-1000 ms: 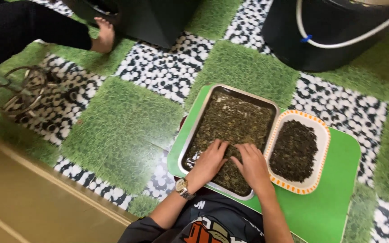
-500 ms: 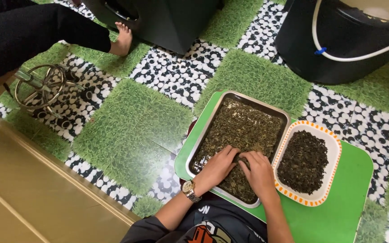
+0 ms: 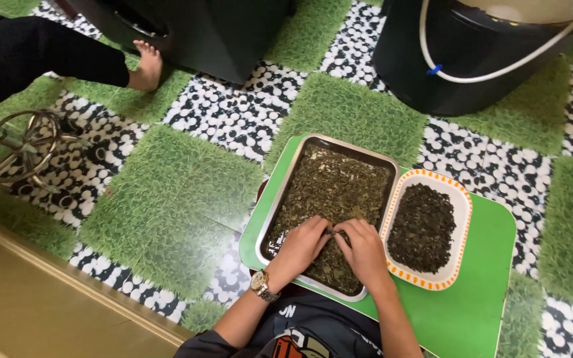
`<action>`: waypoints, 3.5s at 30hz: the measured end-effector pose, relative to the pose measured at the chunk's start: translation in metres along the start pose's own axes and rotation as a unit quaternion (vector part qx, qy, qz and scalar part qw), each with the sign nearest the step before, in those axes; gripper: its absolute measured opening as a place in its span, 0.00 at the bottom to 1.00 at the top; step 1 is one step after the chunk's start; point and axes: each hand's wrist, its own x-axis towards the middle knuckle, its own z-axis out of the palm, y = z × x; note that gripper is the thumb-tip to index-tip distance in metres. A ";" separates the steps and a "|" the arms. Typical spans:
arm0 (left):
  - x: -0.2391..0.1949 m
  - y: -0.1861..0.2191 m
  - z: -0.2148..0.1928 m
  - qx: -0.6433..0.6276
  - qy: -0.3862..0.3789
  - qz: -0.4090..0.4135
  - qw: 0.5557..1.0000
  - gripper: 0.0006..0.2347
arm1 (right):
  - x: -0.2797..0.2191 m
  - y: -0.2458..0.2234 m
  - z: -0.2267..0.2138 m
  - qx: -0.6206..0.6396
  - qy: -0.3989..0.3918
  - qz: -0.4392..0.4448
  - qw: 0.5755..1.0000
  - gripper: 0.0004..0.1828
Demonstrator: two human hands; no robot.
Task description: Sorting dried tea leaves by hand, moving them from a metal tray to a plastic tray on a low table.
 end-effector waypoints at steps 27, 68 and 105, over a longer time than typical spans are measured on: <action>0.000 -0.010 0.014 -0.062 0.012 -0.021 0.998 0.05 | 0.002 0.001 0.002 0.084 0.059 -0.005 0.995 0.05; -0.002 -0.022 0.029 -0.161 0.010 -0.070 0.984 0.06 | -0.013 0.023 0.022 0.132 0.062 -0.004 0.989 0.14; -0.013 0.019 0.002 -0.247 -0.036 -0.055 0.967 0.03 | -0.050 0.008 0.005 0.104 0.057 0.097 0.988 0.05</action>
